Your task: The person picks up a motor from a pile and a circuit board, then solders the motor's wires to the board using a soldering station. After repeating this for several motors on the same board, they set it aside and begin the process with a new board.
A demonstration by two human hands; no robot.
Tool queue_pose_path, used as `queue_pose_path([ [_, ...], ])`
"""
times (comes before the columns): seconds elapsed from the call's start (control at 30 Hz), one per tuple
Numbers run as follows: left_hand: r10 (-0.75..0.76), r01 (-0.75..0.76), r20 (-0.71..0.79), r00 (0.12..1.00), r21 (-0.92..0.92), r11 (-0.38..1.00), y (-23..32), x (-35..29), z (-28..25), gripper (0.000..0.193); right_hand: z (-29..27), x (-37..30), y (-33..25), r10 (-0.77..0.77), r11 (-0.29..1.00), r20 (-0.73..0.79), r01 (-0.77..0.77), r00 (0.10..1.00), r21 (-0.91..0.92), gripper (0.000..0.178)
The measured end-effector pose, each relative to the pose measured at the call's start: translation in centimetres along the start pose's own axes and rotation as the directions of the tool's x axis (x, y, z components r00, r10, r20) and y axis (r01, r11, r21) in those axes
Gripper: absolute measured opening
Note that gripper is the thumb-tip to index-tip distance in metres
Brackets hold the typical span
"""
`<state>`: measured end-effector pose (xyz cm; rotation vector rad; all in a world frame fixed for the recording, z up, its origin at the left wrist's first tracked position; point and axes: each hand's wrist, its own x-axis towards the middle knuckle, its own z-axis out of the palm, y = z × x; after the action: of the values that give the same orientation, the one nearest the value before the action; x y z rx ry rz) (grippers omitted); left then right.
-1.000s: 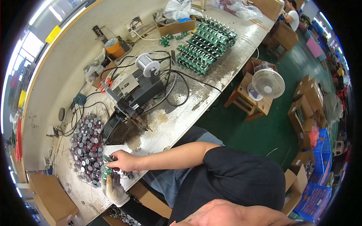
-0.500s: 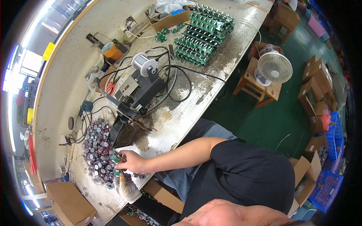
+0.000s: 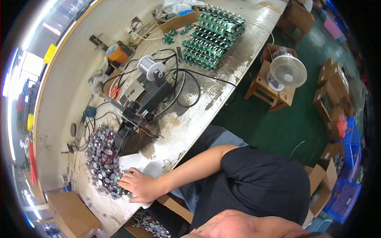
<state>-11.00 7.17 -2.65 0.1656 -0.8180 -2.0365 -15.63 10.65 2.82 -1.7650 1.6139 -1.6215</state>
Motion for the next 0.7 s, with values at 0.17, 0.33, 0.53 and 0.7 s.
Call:
queue_pose_path([
  [0.17,0.433,-0.433,-0.078,0.898,-0.34,0.835,-0.2,-0.9,-4.1,0.041,-1.7,-2.0,-0.9,-0.117,0.975,-0.193,0.149,0.974,0.163,0.048],
  [0.33,0.195,-0.025,-0.539,0.819,0.306,0.952,11.6,-2.1,-0.9,0.012,-4.0,-4.9,-0.7,0.043,0.973,0.106,-0.066,0.993,0.219,0.035],
  [0.53,0.537,-0.114,-0.547,0.643,0.625,0.773,19.9,-9.6,-0.8,0.014,-4.0,-8.3,0.0,0.137,0.888,0.346,-0.269,0.928,0.372,0.017],
  [0.7,0.768,0.243,-0.594,0.239,0.802,0.545,24.7,-13.9,-7.6,0.013,-3.3,-9.7,1.0,0.366,0.703,0.503,-0.586,0.783,0.403,0.011],
])
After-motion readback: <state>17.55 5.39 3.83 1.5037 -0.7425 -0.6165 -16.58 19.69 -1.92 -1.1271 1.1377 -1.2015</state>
